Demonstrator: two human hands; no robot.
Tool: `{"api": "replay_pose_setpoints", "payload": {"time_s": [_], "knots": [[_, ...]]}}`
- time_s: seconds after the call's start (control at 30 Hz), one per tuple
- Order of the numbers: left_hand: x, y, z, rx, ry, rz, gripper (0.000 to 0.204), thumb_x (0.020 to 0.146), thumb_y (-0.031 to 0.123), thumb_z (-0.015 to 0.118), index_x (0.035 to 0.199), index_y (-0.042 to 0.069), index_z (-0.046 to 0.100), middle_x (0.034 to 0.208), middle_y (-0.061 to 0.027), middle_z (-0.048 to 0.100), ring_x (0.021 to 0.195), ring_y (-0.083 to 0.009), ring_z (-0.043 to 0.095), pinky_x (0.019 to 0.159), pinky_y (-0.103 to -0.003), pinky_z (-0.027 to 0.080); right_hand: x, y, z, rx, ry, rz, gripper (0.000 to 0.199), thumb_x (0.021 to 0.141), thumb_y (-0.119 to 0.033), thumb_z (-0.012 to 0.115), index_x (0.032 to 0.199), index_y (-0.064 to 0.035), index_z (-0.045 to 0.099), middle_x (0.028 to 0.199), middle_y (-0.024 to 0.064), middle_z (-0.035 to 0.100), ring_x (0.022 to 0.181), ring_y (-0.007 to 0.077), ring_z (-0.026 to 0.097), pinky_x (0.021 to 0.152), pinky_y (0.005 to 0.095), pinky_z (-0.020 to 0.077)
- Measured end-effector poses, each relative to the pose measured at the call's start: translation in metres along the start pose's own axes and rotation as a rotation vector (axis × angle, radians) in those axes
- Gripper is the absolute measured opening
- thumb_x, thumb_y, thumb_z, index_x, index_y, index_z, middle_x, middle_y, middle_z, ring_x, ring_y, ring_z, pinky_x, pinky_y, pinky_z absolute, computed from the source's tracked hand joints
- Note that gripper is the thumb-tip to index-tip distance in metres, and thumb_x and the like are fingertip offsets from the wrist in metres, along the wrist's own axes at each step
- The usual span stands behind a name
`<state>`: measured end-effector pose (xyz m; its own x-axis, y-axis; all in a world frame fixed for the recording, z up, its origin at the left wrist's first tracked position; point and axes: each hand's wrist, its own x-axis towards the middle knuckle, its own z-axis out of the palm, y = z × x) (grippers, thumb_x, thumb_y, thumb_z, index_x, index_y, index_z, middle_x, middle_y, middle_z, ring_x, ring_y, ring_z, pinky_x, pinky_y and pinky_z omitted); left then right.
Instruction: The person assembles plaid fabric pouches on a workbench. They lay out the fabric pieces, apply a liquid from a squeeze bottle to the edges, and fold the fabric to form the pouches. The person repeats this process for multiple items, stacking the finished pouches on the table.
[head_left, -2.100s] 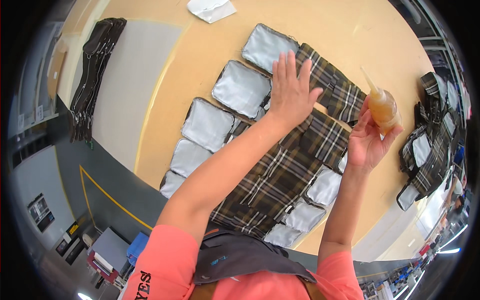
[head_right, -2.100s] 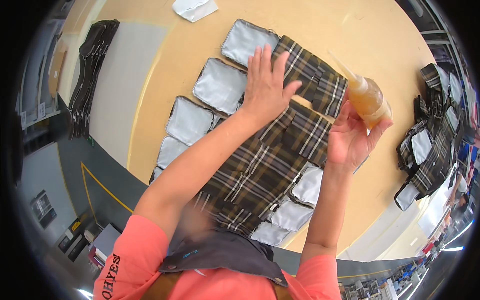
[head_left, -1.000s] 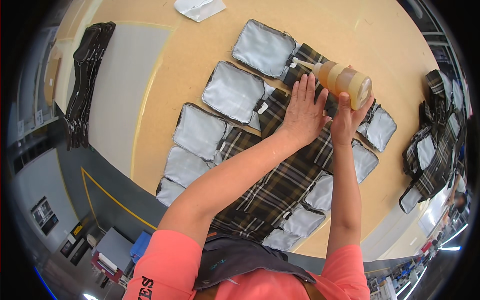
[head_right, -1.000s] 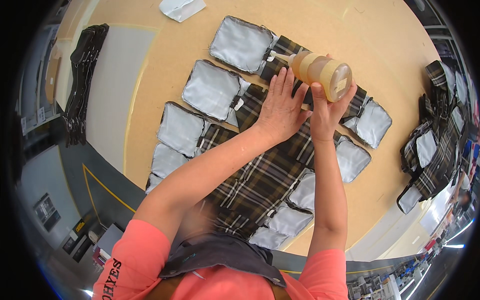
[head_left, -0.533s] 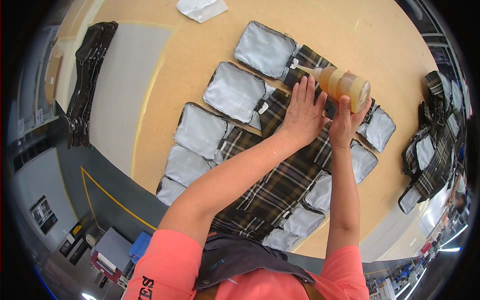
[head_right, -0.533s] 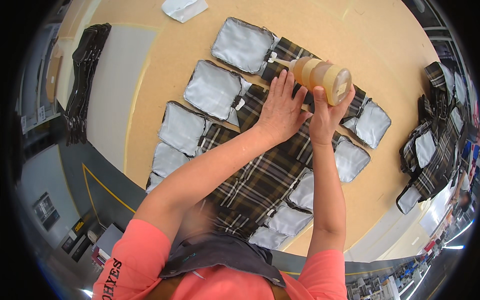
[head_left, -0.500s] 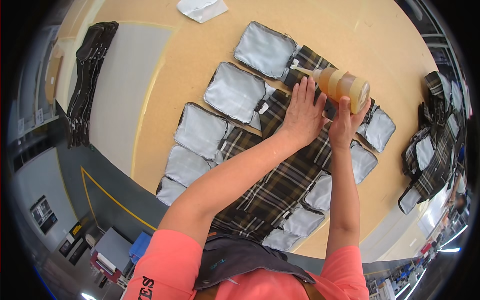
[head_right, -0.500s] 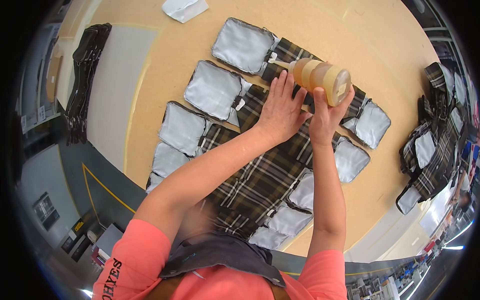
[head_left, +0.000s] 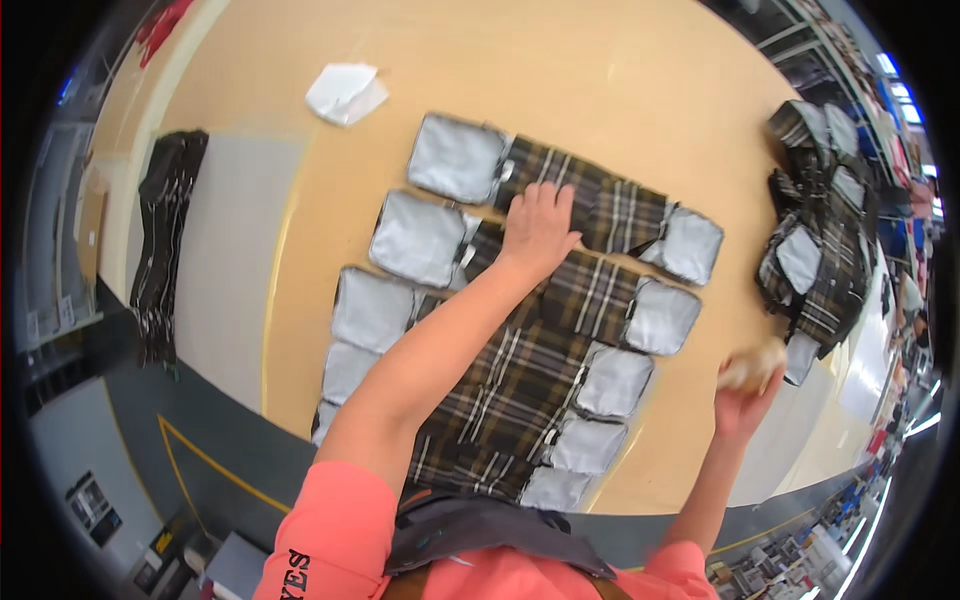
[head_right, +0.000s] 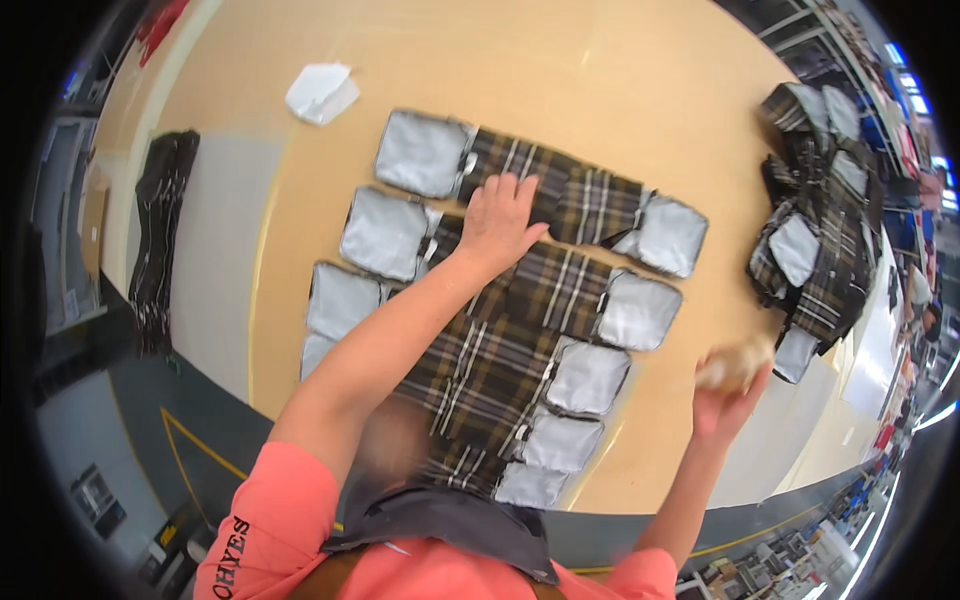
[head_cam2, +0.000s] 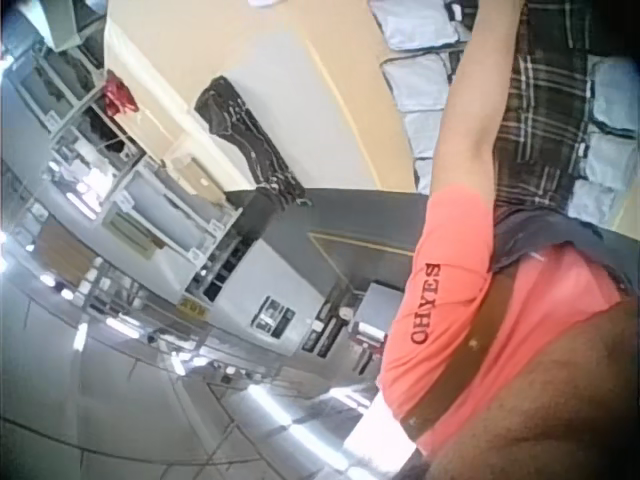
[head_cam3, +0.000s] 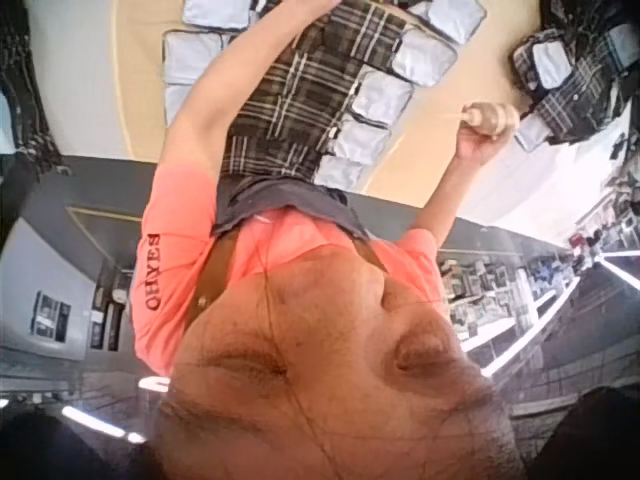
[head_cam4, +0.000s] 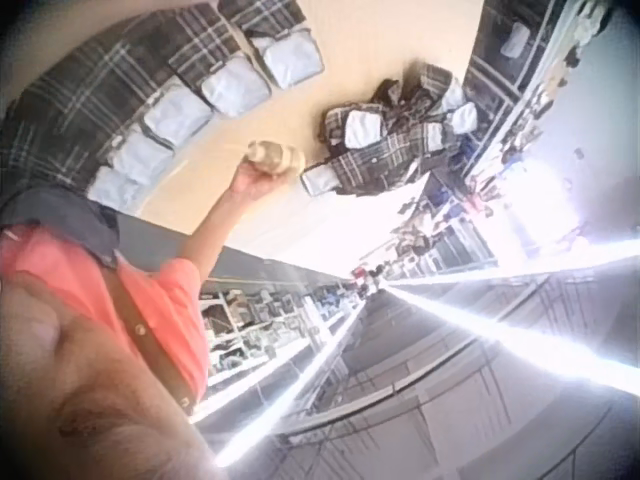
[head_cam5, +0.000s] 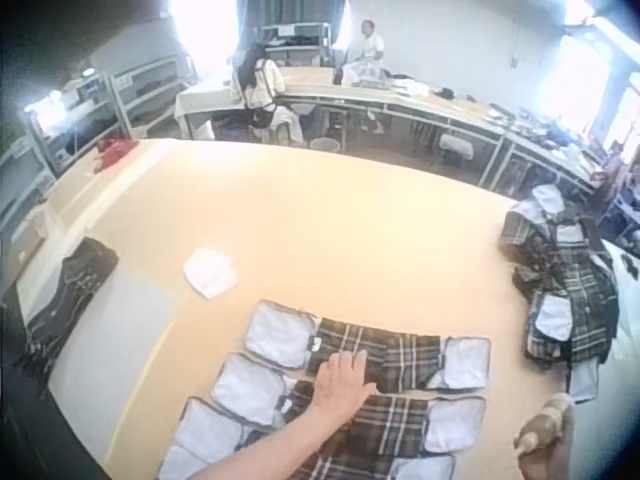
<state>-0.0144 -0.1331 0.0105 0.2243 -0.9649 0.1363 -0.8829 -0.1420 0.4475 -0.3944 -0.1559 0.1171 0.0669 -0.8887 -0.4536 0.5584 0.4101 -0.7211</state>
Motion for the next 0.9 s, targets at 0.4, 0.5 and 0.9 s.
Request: {"api": "replay_pose_setpoints", "payload": {"time_s": [0.4,0.5,0.9], "knots": [[0.04,-0.014,0.002,-0.127,0.114,0.126,0.029,0.076,0.011,0.06,0.103,0.003,0.057,0.094,-0.0139,0.057,0.09,-0.0324,0.06,0.074,-0.043,0.052,-0.09,0.014,-0.118,-1.961,0.544,-0.423,0.072,0.08,-0.035,0.071,0.135,-0.0004,0.04,0.133,0.0236,0.044,0.124,0.0389,0.042,0.102,0.0469,0.0359],[0.04,-0.043,-0.061,-0.351,0.357,-0.098,0.018,0.077,0.012,0.056,0.09,0.002,0.064,0.084,-0.0199,0.061,0.081,-0.037,0.059,0.073,-0.045,0.048,-0.05,0.018,-0.009,-1.682,0.182,-0.556,0.055,0.085,-0.019,0.067,0.132,0.0003,0.044,0.131,0.02,0.047,0.124,0.0368,0.041,0.104,0.0448,0.0333],[-0.032,-0.086,-0.103,-0.242,0.268,-0.284,0.024,0.084,0.015,0.065,0.106,0.005,0.062,0.095,-0.011,0.061,0.092,-0.0272,0.058,0.082,-0.037,0.047,0.099,0.193,0.15,-1.751,-0.397,-0.831,0.025,0.08,-0.014,0.067,0.099,-0.0027,0.056,0.091,0.0131,0.058,0.089,0.0314,0.056,0.079,0.0385,0.0474]]}}
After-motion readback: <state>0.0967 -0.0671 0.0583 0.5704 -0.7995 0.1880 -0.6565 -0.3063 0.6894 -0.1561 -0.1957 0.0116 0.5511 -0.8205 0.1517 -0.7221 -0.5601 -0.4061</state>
